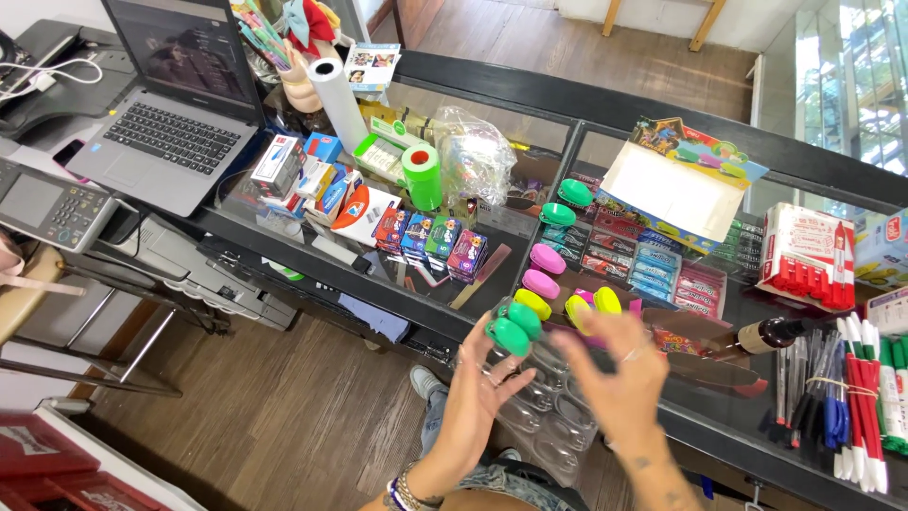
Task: Organizing small colorful egg-shaped erasers into a plastic tray on a shop counter.
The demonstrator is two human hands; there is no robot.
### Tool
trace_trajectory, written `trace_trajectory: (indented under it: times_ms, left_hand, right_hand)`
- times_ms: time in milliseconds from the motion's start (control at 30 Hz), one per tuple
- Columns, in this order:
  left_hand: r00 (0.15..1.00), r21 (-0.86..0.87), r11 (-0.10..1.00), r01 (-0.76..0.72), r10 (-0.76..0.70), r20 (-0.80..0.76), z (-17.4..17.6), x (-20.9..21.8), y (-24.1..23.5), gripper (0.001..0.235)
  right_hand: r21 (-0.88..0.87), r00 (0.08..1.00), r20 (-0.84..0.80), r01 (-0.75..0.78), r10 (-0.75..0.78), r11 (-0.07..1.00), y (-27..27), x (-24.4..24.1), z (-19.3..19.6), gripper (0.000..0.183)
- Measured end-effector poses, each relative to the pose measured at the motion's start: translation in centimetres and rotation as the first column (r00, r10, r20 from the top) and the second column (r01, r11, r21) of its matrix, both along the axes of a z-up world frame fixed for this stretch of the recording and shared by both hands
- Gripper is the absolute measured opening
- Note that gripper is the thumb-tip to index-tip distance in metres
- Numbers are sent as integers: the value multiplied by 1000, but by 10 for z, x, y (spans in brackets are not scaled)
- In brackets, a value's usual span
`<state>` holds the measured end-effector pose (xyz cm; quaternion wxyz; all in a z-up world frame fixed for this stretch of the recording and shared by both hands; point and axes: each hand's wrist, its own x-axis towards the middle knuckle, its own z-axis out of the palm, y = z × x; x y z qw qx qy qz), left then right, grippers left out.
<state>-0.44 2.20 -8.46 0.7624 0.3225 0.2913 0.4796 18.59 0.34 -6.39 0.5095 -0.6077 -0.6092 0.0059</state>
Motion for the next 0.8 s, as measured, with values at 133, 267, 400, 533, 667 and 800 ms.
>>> trace_trajectory:
  times_ms: [133, 267, 400, 533, 667, 800]
  left_hand:
    - [998, -150, 988, 29, -19, 65, 3, -10, 3, 77]
    - [983, -201, 979, 24, 13, 182, -5, -13, 2, 81]
    - [969, -244, 970, 25, 37, 245, -3, -19, 4, 81]
    - [966, -297, 955, 21, 57, 252, -8, -22, 7, 82]
    - [956, -283, 959, 7, 77, 284, -17, -23, 11, 81]
    - [946, -312, 950, 8, 93, 310, -14, -20, 19, 82]
  right_hand:
    - [-160, 996, 80, 53, -40, 986, 56, 56, 1, 25]
    - [-458, 971, 222, 20, 93, 889, 144, 97, -28, 38]
    - [-518, 906, 393, 76, 159, 852, 199, 106, -62, 53]
    - [-539, 801, 572, 203, 178, 818, 228, 111, -87, 51]
    - [-502, 833, 541, 213, 112, 838, 226, 116, -87, 43]
    - [-494, 958, 286, 128, 21, 860, 168, 79, -22, 44]
